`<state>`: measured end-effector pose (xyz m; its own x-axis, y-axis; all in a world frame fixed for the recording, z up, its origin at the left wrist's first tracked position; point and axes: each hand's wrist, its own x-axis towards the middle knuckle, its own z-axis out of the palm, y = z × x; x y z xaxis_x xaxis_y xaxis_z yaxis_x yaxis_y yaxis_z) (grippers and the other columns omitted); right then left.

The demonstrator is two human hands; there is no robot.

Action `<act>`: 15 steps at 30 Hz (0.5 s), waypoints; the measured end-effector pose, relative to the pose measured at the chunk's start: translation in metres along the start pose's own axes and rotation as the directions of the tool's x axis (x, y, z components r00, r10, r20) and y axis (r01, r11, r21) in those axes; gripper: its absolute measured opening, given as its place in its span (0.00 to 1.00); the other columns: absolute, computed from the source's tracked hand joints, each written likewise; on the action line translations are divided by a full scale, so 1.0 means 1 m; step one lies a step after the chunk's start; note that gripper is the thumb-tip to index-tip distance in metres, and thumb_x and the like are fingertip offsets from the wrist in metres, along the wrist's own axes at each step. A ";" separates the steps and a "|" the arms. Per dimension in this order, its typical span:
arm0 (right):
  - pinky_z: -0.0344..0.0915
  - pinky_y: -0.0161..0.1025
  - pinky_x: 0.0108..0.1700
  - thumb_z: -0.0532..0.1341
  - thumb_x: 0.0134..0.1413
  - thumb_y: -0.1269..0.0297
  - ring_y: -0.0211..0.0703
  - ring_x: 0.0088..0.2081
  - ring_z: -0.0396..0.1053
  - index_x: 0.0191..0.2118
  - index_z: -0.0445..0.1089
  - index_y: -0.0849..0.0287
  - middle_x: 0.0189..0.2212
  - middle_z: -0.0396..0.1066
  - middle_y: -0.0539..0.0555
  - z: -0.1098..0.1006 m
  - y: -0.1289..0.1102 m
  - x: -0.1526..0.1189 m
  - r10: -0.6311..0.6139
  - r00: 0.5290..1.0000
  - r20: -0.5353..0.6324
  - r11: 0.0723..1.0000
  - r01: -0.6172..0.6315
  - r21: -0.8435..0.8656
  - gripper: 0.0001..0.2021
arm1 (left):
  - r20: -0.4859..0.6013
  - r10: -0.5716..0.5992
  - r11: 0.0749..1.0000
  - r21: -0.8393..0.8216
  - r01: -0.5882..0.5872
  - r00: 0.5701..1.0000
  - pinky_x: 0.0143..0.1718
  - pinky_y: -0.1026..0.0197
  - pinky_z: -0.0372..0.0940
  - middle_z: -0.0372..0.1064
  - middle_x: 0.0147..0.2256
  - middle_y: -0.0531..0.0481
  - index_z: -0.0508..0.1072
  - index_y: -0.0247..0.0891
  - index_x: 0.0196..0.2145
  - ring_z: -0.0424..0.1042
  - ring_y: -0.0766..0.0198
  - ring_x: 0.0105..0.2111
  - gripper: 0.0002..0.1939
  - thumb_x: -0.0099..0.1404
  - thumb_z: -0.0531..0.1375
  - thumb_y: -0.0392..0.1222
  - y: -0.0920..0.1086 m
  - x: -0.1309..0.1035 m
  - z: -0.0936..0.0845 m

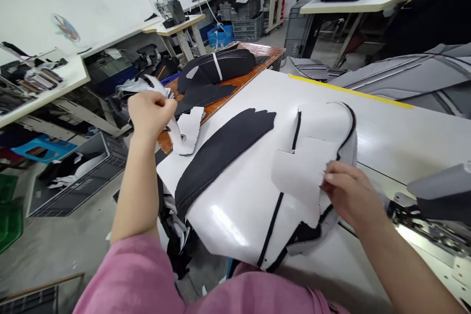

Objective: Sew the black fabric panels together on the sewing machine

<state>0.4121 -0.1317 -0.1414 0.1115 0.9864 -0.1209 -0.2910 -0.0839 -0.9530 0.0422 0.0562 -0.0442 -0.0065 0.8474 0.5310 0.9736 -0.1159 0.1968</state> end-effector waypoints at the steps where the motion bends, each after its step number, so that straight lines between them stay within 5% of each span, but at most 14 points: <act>1: 0.61 0.32 0.25 0.61 0.39 0.68 0.35 0.23 0.62 0.19 0.68 0.59 0.19 0.64 0.48 0.009 0.000 0.003 0.032 0.999 0.019 0.999 -0.032 0.035 0.05 | 0.052 0.028 0.999 0.035 -0.029 0.998 0.40 0.61 0.62 0.63 0.24 0.56 0.67 0.31 0.27 0.60 0.71 0.29 0.09 0.58 0.58 0.41 0.012 0.002 0.002; 4: 0.63 0.32 0.28 0.60 0.44 0.67 0.35 0.25 0.63 0.21 0.67 0.59 0.22 0.65 0.48 0.027 0.001 0.010 0.071 0.995 0.070 0.995 -0.076 0.072 0.05 | 0.210 0.318 0.930 -0.260 -0.260 0.925 0.42 0.57 0.65 0.67 0.37 0.50 0.69 0.35 0.39 0.66 0.64 0.36 0.14 0.59 0.59 0.47 0.074 -0.031 0.014; 5: 0.63 0.33 0.30 0.59 0.45 0.67 0.35 0.26 0.64 0.21 0.67 0.59 0.23 0.65 0.48 0.029 0.002 0.011 0.065 0.995 0.075 0.995 -0.070 0.073 0.06 | 0.216 0.459 0.836 -0.434 -0.336 0.862 0.43 0.57 0.66 0.67 0.41 0.47 0.69 0.36 0.41 0.68 0.61 0.40 0.16 0.61 0.58 0.49 0.097 -0.053 0.018; 7: 0.64 0.33 0.33 0.59 0.48 0.67 0.35 0.28 0.64 0.22 0.66 0.59 0.23 0.64 0.48 0.030 0.004 0.012 0.021 0.999 0.034 0.997 -0.023 0.080 0.07 | 0.221 0.728 0.596 -0.671 -0.440 0.649 0.51 0.52 0.63 0.64 0.50 0.42 0.65 0.38 0.49 0.64 0.54 0.50 0.26 0.56 0.61 0.53 0.141 -0.104 0.027; 8: 0.64 0.33 0.35 0.59 0.48 0.67 0.35 0.29 0.64 0.22 0.66 0.59 0.23 0.64 0.47 0.029 0.004 0.012 -0.011 1.000 -0.002 0.997 0.011 0.075 0.07 | 0.187 0.761 0.546 -0.702 -0.458 0.621 0.54 0.49 0.61 0.60 0.54 0.38 0.61 0.36 0.54 0.60 0.50 0.54 0.33 0.55 0.63 0.52 0.158 -0.127 0.032; 11: 0.65 0.36 0.41 0.58 0.52 0.65 0.36 0.34 0.66 0.25 0.67 0.58 0.26 0.66 0.48 0.020 0.004 0.007 -0.119 0.992 -0.049 0.993 0.117 -0.028 0.07 | 0.113 0.727 0.529 -0.722 -0.447 0.678 0.57 0.49 0.57 0.53 0.57 0.33 0.53 0.31 0.58 0.55 0.50 0.59 0.31 0.58 0.57 0.37 0.189 -0.167 0.050; 13: 0.65 0.40 0.45 0.55 0.56 0.64 0.40 0.40 0.67 0.32 0.69 0.57 0.35 0.69 0.51 0.009 0.004 -0.005 -0.190 0.982 0.004 0.957 0.186 -0.223 0.07 | 0.114 0.702 0.537 -0.734 -0.416 0.703 0.55 0.55 0.60 0.60 0.53 0.39 0.58 0.34 0.56 0.61 0.58 0.55 0.28 0.56 0.49 0.26 0.194 -0.163 0.058; 15: 0.64 0.44 0.49 0.52 0.57 0.68 0.43 0.48 0.65 0.43 0.69 0.55 0.46 0.68 0.54 -0.002 0.007 -0.024 -0.270 0.951 0.152 0.809 0.310 -0.499 0.11 | 0.134 0.673 0.585 -0.699 -0.413 0.728 0.52 0.60 0.63 0.66 0.47 0.46 0.64 0.37 0.50 0.65 0.63 0.49 0.27 0.54 0.45 0.22 0.191 -0.145 0.060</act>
<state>0.4097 -0.1561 -0.1454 0.0401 0.9820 0.1846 0.2730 0.1670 -0.9474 0.2425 -0.0577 -0.1337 0.6809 0.6078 0.4087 0.4125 -0.7793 0.4717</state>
